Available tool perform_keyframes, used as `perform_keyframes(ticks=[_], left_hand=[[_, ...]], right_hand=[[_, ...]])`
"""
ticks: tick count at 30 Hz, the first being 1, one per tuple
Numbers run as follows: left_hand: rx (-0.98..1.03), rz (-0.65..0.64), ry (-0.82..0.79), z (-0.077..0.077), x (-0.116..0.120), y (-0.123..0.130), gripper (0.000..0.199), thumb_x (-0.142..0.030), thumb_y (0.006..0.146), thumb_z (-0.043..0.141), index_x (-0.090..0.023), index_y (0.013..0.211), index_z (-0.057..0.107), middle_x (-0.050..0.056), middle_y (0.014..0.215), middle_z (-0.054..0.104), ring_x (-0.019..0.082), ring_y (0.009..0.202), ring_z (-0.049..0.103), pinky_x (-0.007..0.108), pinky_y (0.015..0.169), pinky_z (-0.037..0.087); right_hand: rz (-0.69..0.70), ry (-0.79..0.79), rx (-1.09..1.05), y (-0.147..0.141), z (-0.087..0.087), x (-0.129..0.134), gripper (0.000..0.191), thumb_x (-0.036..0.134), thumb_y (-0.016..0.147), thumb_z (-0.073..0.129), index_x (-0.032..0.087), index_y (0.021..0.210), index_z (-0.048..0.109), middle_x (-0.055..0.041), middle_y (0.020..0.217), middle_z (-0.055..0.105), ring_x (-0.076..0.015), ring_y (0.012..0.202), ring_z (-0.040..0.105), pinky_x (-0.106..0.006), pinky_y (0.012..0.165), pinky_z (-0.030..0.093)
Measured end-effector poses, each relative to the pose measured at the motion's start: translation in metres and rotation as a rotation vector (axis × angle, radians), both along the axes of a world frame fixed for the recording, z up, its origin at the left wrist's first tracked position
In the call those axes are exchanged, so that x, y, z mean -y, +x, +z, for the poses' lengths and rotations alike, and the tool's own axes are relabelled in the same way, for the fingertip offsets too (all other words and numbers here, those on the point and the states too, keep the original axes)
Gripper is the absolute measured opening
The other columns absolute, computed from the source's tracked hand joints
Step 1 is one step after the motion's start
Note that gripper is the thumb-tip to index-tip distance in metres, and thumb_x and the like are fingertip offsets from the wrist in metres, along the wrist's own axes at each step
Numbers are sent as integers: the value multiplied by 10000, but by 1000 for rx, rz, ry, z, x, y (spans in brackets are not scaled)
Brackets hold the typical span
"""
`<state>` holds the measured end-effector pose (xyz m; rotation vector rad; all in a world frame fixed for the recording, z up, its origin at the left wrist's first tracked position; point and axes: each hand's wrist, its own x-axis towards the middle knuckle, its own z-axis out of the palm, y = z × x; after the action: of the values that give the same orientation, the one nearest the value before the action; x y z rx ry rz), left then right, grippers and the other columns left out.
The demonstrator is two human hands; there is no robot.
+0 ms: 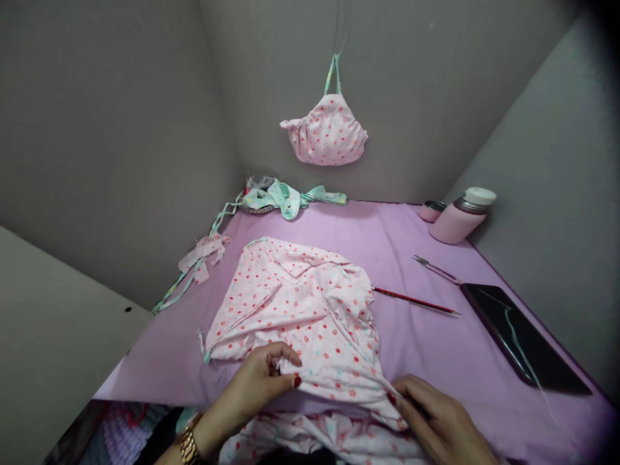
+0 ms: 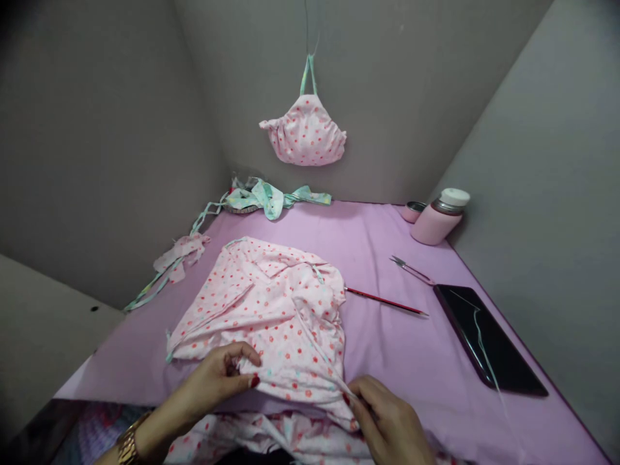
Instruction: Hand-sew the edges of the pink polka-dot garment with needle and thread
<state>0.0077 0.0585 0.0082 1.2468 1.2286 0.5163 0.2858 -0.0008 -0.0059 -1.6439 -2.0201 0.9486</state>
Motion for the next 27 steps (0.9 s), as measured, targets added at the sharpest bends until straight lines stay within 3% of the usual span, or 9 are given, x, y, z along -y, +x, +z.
perform_keyframes(ticks=[3, 7, 11, 15, 27], left_hand=[[27, 57, -20, -1, -1, 0, 260, -347, 615, 689, -165, 748, 559, -133, 414, 271, 43, 381, 203, 206, 405, 104], [36, 108, -79, -3, -2, -2, 362, -429, 646, 632, -162, 887, 597, -100, 414, 429, 57, 351, 333, 196, 397, 207], [39, 181, -98, -2, -1, 0, 360, -379, 619, 648, -142, 888, 630, -37, 475, 581, 84, 413, 462, 206, 457, 299], [47, 286, -83, 1, -1, 5, 332, -314, 543, 707, -143, 820, 639, -34, 538, 600, 111, 506, 545, 221, 533, 363], [49, 443, -109, -3, 3, 1, 425, -355, 483, 787, -141, 810, 621, -90, 433, 477, 52, 399, 387, 174, 440, 241]], right_hand=[[-3, 33, 34, 2, -2, 2, 302, 322, 929, 307, 190, 733, 496, -5, 669, 560, -113, 603, 551, -175, 573, 414], [-9, 71, 84, 3, -5, 2, 285, 309, 925, 314, 196, 743, 503, -2, 661, 567, -113, 587, 553, -174, 556, 412], [-10, 120, 106, 2, -8, 2, 261, 308, 912, 343, 204, 731, 499, 7, 648, 563, -112, 567, 547, -176, 545, 404], [-54, 148, 112, -1, -11, 5, 272, 319, 912, 350, 204, 703, 481, 13, 630, 543, -111, 547, 524, -185, 534, 380], [-45, 110, 75, -2, -9, 7, 288, 319, 929, 313, 200, 714, 465, 15, 647, 525, -105, 562, 511, -188, 557, 369]])
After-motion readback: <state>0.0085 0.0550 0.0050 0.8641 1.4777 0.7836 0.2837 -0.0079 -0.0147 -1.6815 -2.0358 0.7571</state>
